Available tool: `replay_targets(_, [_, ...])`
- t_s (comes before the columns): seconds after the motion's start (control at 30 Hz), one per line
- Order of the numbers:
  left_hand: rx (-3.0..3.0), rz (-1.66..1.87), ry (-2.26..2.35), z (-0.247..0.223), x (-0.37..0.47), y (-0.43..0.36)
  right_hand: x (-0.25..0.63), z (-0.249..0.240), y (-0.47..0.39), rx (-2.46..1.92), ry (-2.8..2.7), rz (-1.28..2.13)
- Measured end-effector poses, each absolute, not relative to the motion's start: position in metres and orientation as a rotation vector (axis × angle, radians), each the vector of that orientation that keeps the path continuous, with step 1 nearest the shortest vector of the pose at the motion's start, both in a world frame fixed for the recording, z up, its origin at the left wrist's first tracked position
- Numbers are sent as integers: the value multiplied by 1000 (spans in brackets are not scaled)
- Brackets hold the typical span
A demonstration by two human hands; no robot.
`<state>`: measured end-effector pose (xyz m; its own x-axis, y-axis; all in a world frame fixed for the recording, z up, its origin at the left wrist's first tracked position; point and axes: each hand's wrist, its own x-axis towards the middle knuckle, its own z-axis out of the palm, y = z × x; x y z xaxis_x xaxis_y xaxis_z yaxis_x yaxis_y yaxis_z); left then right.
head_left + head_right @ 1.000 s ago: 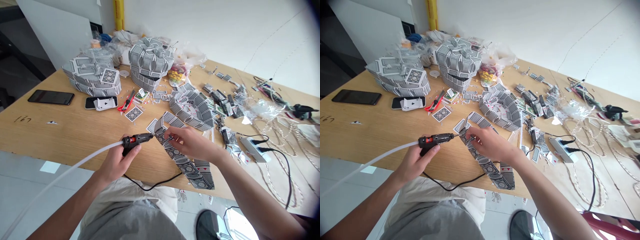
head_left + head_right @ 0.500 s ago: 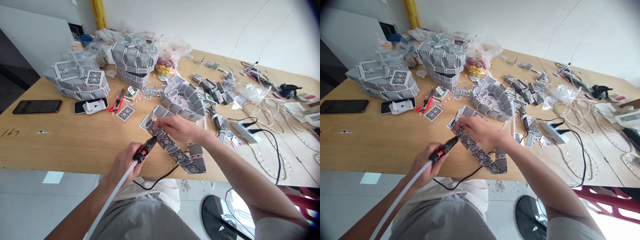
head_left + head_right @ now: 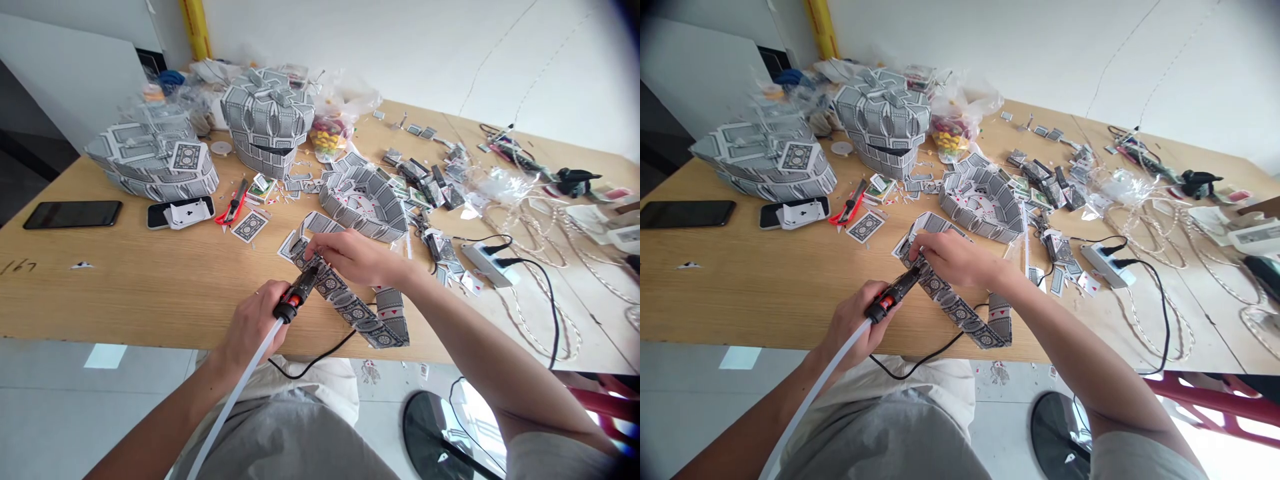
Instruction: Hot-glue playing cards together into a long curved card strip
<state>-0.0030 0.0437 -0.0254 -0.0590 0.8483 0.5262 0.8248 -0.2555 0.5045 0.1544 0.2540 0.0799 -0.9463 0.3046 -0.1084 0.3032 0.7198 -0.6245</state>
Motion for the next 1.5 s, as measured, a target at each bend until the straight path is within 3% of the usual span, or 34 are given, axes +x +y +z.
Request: replay_targets(1.5, [2187,1149,2008,-23,0,42,154,81,252,-559,-2907,987])
